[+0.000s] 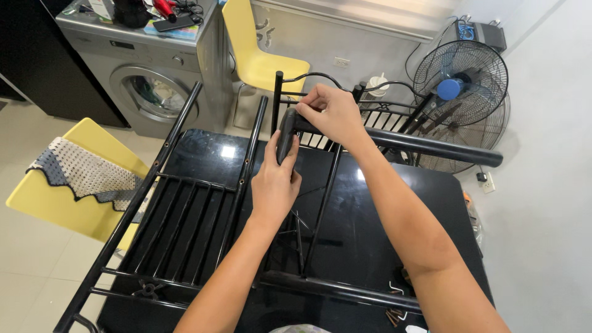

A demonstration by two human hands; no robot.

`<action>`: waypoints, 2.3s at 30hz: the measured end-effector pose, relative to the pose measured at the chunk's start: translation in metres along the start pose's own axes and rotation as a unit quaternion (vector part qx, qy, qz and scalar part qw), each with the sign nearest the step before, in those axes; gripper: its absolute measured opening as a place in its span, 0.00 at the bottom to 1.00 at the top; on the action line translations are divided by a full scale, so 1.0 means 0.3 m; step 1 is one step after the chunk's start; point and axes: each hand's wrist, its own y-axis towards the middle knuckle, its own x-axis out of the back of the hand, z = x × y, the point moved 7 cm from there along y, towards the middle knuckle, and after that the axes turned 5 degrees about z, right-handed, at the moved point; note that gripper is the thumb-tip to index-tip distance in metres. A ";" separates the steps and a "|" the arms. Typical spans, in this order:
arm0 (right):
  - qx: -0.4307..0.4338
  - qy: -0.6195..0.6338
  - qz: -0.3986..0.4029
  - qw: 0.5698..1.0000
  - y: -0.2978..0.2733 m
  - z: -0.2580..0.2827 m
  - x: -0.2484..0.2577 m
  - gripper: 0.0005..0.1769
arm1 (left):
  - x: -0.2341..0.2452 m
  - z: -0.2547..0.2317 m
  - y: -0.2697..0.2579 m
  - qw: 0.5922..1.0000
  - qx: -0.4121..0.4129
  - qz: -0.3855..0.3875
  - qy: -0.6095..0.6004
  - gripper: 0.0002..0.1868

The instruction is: The person uses a cordless drill to fasten screws into a black metal frame, then aligns and attaches additional metal bars to assemble a piece of furniture.

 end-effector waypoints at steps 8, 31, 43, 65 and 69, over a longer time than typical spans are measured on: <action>0.002 -0.031 -0.008 0.999 -0.004 0.006 -0.005 0.12 | -0.008 -0.050 -0.002 0.988 0.040 0.045 0.142 0.43; 0.007 -0.044 -0.018 0.999 -0.054 0.051 -0.009 0.12 | 0.055 -0.027 -0.069 0.996 0.005 -0.017 0.083 0.31; 0.068 -0.080 -0.032 0.994 -0.081 0.092 -0.076 0.11 | -0.031 0.069 -0.088 0.995 0.042 -0.008 0.089 0.36; 0.009 0.107 0.146 0.983 0.077 -0.035 -0.093 0.16 | 0.091 0.017 0.031 0.998 0.047 0.005 0.049 0.36; -0.034 0.108 0.167 0.979 0.102 -0.045 -0.100 0.13 | 0.094 0.005 0.027 0.994 0.049 -0.014 0.092 0.41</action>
